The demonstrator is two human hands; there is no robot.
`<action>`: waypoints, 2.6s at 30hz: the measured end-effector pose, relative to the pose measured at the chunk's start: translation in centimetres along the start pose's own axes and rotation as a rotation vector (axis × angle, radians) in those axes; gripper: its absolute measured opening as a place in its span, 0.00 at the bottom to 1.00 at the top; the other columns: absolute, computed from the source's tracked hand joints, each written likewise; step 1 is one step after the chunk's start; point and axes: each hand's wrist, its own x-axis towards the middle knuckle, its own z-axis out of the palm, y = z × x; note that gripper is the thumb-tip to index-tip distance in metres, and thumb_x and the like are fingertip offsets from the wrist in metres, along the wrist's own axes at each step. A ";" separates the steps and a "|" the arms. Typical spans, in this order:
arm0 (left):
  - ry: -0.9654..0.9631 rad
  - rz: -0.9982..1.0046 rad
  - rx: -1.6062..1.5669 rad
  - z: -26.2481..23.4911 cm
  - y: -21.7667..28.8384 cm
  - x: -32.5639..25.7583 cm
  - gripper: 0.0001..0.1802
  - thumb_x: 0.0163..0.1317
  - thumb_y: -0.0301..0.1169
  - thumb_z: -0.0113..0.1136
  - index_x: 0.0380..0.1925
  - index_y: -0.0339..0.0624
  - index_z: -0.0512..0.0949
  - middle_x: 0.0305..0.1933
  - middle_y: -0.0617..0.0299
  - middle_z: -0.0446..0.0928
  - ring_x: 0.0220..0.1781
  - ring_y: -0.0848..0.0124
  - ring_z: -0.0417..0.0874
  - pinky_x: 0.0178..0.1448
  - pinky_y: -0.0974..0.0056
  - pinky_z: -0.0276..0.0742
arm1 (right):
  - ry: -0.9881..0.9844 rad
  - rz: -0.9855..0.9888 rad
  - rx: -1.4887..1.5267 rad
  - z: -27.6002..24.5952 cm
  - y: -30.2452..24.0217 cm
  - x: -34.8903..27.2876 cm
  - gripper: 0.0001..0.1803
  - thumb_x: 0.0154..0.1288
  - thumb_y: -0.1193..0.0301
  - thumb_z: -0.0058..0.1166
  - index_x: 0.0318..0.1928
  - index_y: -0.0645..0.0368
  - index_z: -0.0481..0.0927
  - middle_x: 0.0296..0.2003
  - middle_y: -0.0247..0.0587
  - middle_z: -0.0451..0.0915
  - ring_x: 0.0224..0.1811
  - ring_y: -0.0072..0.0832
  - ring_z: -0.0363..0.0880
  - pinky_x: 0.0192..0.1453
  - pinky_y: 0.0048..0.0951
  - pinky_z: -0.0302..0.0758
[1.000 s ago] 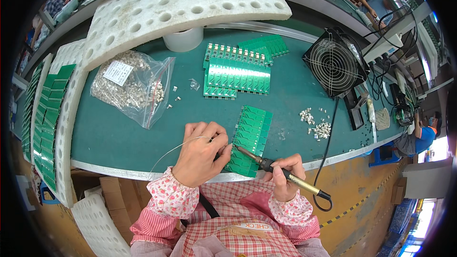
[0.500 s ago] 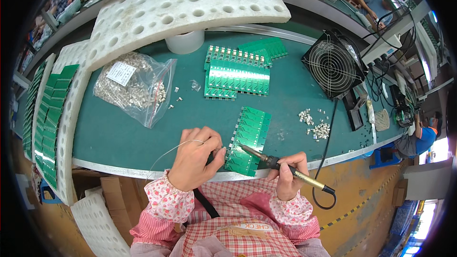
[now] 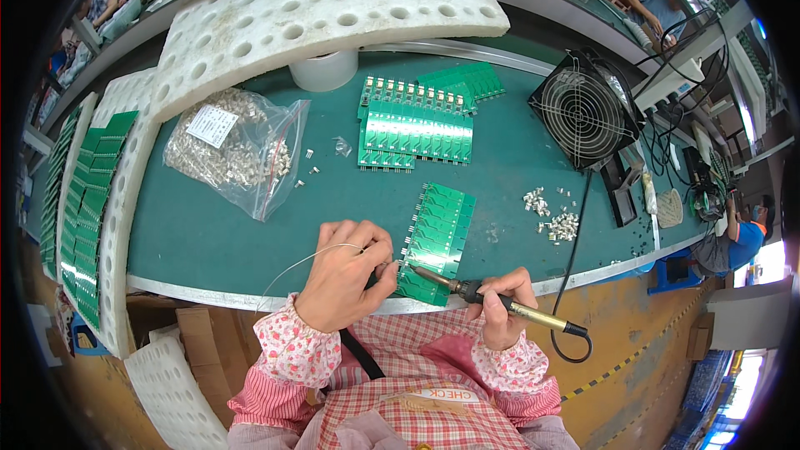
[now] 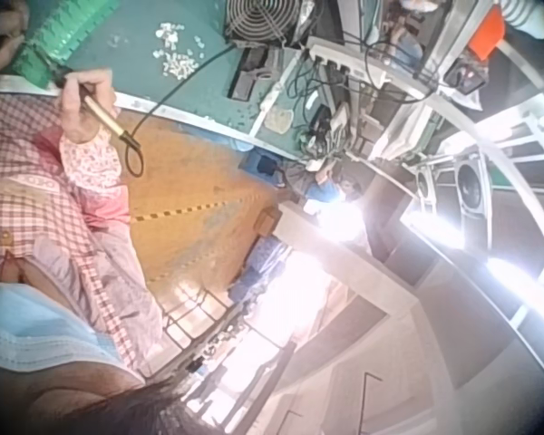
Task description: The person solders electronic components onto green printed circuit boards using a soldering iron and solder wire, with tweezers to position the components and a cooling fan to dissipate heat.
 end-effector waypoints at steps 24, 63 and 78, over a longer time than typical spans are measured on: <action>0.002 0.041 0.090 0.4 0.3 0.1 0.05 0.53 0.27 0.63 0.28 0.42 0.75 0.36 0.62 0.73 0.42 0.61 0.74 0.53 0.55 0.64 | -0.085 -0.069 -0.038 -0.1 -0.1 0.3 0.08 0.67 0.76 0.55 0.36 0.64 0.69 0.20 0.43 0.79 0.18 0.20 0.78 0.21 0.21 0.74; -0.001 0.073 0.117 0.7 0.4 0.2 0.06 0.56 0.27 0.62 0.30 0.42 0.74 0.38 0.60 0.72 0.41 0.60 0.72 0.51 0.55 0.62 | -0.081 -0.118 -0.048 0.0 0.2 0.4 0.06 0.65 0.78 0.55 0.36 0.65 0.71 0.22 0.44 0.80 0.18 0.22 0.80 0.22 0.22 0.76; 0.018 0.072 0.129 0.7 3.3 -3.0 0.07 0.51 0.28 0.59 0.30 0.40 0.73 0.34 0.58 0.71 0.37 0.61 0.73 0.48 0.53 0.64 | -0.148 -0.455 -0.487 -0.4 -2.6 -0.4 0.13 0.53 0.79 0.65 0.41 0.58 0.84 0.22 0.39 0.76 0.19 0.29 0.76 0.22 0.28 0.71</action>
